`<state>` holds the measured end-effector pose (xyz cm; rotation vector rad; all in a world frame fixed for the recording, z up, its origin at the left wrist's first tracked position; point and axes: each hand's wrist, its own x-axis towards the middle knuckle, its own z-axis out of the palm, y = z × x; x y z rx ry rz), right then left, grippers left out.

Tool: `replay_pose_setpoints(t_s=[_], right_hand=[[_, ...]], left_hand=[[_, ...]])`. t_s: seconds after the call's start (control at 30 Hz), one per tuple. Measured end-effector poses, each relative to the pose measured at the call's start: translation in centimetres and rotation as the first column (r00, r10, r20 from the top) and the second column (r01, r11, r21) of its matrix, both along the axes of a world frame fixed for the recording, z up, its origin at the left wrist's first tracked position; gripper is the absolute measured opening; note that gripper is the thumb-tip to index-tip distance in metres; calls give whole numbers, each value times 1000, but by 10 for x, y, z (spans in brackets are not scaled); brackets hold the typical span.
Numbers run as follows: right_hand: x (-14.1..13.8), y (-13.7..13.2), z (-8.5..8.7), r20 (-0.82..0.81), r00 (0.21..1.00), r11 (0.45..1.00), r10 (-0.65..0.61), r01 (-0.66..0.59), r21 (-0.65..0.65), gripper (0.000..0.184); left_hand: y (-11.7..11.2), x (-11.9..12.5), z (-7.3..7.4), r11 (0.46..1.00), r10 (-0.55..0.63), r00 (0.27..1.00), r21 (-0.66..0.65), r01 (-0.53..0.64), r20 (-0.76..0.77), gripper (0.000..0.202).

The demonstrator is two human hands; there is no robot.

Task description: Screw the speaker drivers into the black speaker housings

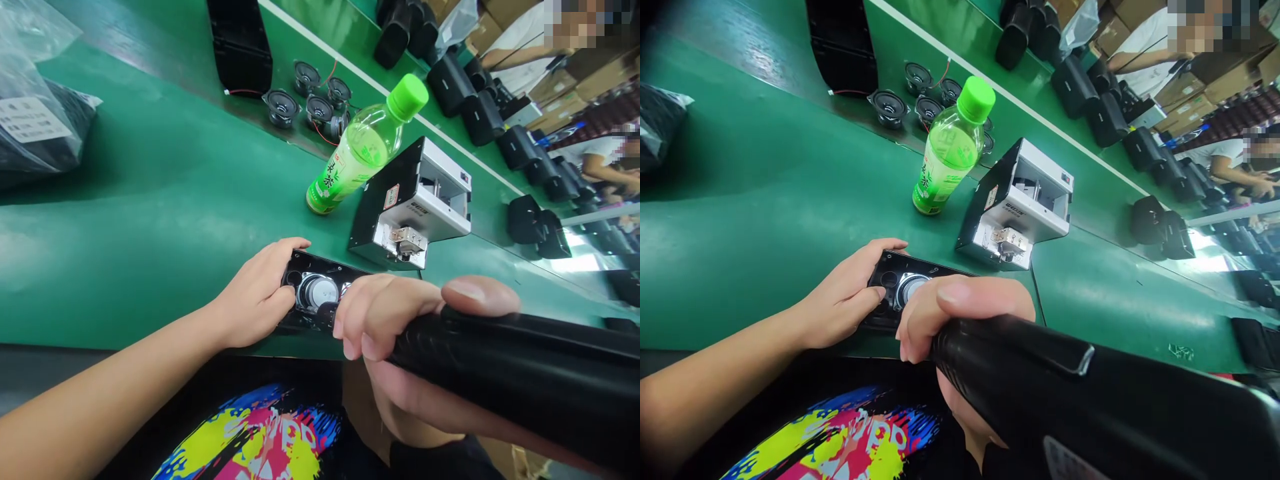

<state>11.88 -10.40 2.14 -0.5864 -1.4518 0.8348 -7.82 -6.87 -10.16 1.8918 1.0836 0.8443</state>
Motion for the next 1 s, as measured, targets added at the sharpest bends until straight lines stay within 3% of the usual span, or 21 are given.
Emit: replay_pose_setpoints(t_s=[0.1,0.27,0.53,0.8,1.0], right_hand=[[-4,2,-3,-38,999,1000,-17,17,-4,33],[-8,-2,-1,2,1000,1000,6,-6,4,31],[-6,-7,-10,89,982,984,166,-171,45,17],[-11,-9,-17,55,986,987,155,-157,43,37],[-15,-5,-26,-1,992,986,129,-128,107,41]], left_hand=[[0,0,-1,1000,-1,1000,17,1,7,75],[-1,2,-2,1000,1,1000,29,-1,8,74],[-3,4,-2,1000,-5,1000,27,5,8,74],[-2,3,9,1000,-25,1000,17,26,-8,73],[-1,6,3,1000,-18,1000,17,18,0,76]])
